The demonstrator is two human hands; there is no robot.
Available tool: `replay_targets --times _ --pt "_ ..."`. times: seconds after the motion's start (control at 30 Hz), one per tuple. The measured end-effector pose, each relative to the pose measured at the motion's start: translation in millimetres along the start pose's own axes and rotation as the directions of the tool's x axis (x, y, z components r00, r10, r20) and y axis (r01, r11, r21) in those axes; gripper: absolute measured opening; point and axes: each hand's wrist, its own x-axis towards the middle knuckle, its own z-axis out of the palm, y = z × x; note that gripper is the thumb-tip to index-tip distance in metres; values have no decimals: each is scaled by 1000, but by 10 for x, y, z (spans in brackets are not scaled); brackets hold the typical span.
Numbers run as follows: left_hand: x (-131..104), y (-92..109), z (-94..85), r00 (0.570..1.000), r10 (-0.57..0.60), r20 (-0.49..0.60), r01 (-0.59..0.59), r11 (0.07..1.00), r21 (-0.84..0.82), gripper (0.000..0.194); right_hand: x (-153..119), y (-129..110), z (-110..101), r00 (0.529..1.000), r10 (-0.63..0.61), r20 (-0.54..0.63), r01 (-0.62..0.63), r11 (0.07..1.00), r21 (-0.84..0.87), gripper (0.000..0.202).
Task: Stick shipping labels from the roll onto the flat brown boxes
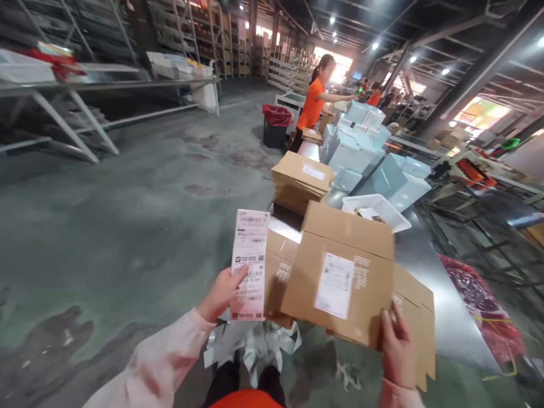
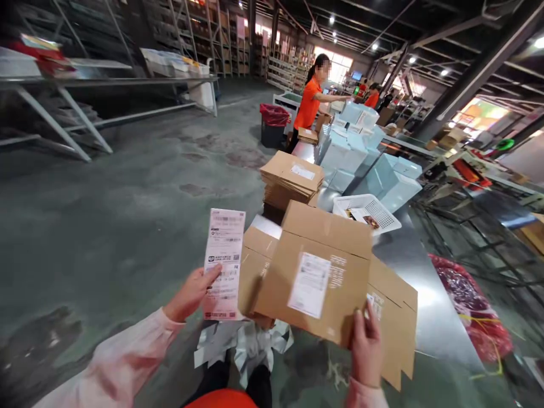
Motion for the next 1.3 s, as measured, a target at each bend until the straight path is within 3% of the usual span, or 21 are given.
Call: replay_targets --times 0.07,0.1,0.17,0.23,0.27,0.3,0.37,0.47,0.53,0.57,0.7,0.8,0.87,0.93,1.07,1.17,1.23,1.3 --pt "-137 44 19 999 34 -10 -34 998 -57 66 367 38 -593 988 130 -85 -143 975 -169 88" --pt "-194 38 28 999 41 0 -41 997 -61 64 485 43 -775 981 134 -138 -169 944 -283 85" --pt "-295 -30 63 998 29 57 -26 998 -52 61 519 -8 -822 975 33 -222 -134 877 -461 81" --pt "-388 -147 131 990 5 143 -1 1000 -26 58 254 -132 -459 988 -86 -126 26 909 -416 81" --pt "-432 -207 172 982 -1 187 2 1000 -6 58 29 -211 -169 991 -134 23 136 957 -257 80" --pt "-471 -259 211 972 -5 235 -1 1000 25 57 -234 -292 155 955 -171 241 178 984 -8 79" --pt "-522 -316 263 945 5 328 -43 993 108 53 -783 -438 787 807 -221 547 30 941 336 70" --pt "-511 -285 239 954 93 286 -139 980 144 48 -1367 -557 1391 658 -238 714 -149 889 434 46" --pt "-463 -249 175 977 128 169 -150 981 126 47 -1468 -589 1528 566 -271 779 -160 890 426 47" --pt "-437 -247 142 985 121 125 -137 983 125 45 -1436 -611 1549 542 -284 791 -139 898 418 50" --pt "-360 -402 87 994 108 13 -109 984 144 42 -1083 -787 1576 516 -299 803 78 950 303 42" --pt "-292 -604 87 989 103 -102 -92 990 111 51 -945 -868 1660 443 -311 841 187 949 253 38" --pt "-214 -731 47 989 81 -124 -72 995 75 53 -924 -809 1784 448 -357 820 242 931 273 35" --pt "-118 -858 -45 998 2 -57 -3 1000 -5 52 -874 -669 1990 495 -436 751 331 894 300 32" --pt "-24 -1232 -352 964 -236 125 252 960 -124 65 -575 -355 2601 734 -448 511 464 880 105 42" --pt "-165 -1641 -620 939 -324 114 335 937 -95 64 -333 -249 3019 836 -369 406 431 900 -68 48" --pt "-346 -1889 -782 932 -348 107 356 931 -78 63 -258 -255 3194 853 -353 385 446 876 -186 63" --pt "-539 -2020 -916 929 -353 113 360 932 -46 64 -286 -295 3279 795 -394 462 554 781 -288 78"
